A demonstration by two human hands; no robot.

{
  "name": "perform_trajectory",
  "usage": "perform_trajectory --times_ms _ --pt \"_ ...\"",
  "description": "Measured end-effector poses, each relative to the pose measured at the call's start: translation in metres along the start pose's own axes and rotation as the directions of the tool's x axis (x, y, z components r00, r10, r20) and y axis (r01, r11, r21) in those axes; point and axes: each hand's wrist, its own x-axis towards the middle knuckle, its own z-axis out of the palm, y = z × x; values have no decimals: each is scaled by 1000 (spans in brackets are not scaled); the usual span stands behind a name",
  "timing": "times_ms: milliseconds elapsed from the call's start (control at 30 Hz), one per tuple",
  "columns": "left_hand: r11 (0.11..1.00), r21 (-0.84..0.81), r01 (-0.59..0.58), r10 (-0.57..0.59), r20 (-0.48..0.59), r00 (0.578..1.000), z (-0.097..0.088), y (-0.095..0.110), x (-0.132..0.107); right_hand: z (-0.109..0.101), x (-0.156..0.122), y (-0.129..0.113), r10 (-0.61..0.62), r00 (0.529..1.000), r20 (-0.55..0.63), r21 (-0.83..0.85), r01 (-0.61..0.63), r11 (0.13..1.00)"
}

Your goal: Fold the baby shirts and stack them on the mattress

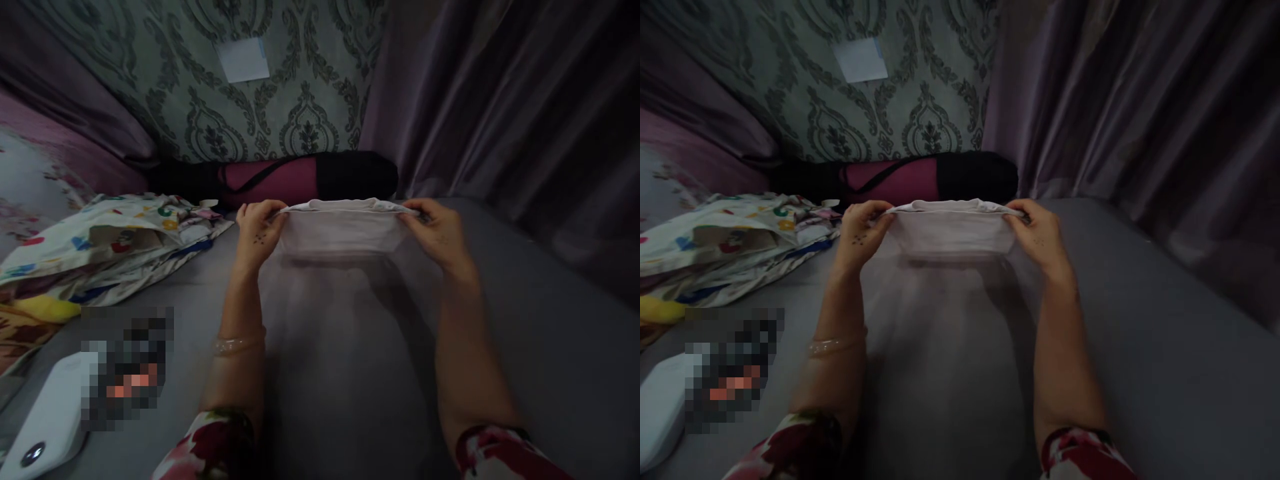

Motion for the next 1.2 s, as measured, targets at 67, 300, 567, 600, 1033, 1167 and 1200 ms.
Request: perform_trajectory --times_ms 67,300,567,600,1033,1167,1200 --pt "1000 2 -16 16 -3 1000 -4 3 -1 -7 -1 -4 0 1000 14 -11 1 1000" --pt "991 -112 -67 121 597 793 -12 -13 -9 -13 -6 16 86 786 612 51 -148 988" --pt "974 -225 18 168 776 608 -11 -16 -13 -19 -16 21 110 582 805 41 -239 970" --pt "972 -233 14 172 757 631 -11 -15 -13 -20 -16 19 123 598 792 21 -229 973" --pt "979 -115 -168 203 601 773 49 22 -19 53 -24 -29 172 618 767 -245 35 969" --pt "973 -10 -229 200 528 826 75 47 -41 86 -43 -37 155 666 730 -298 106 949" --pt "971 28 -237 189 517 835 79 50 -47 93 -48 -37 162 676 719 -311 104 945"
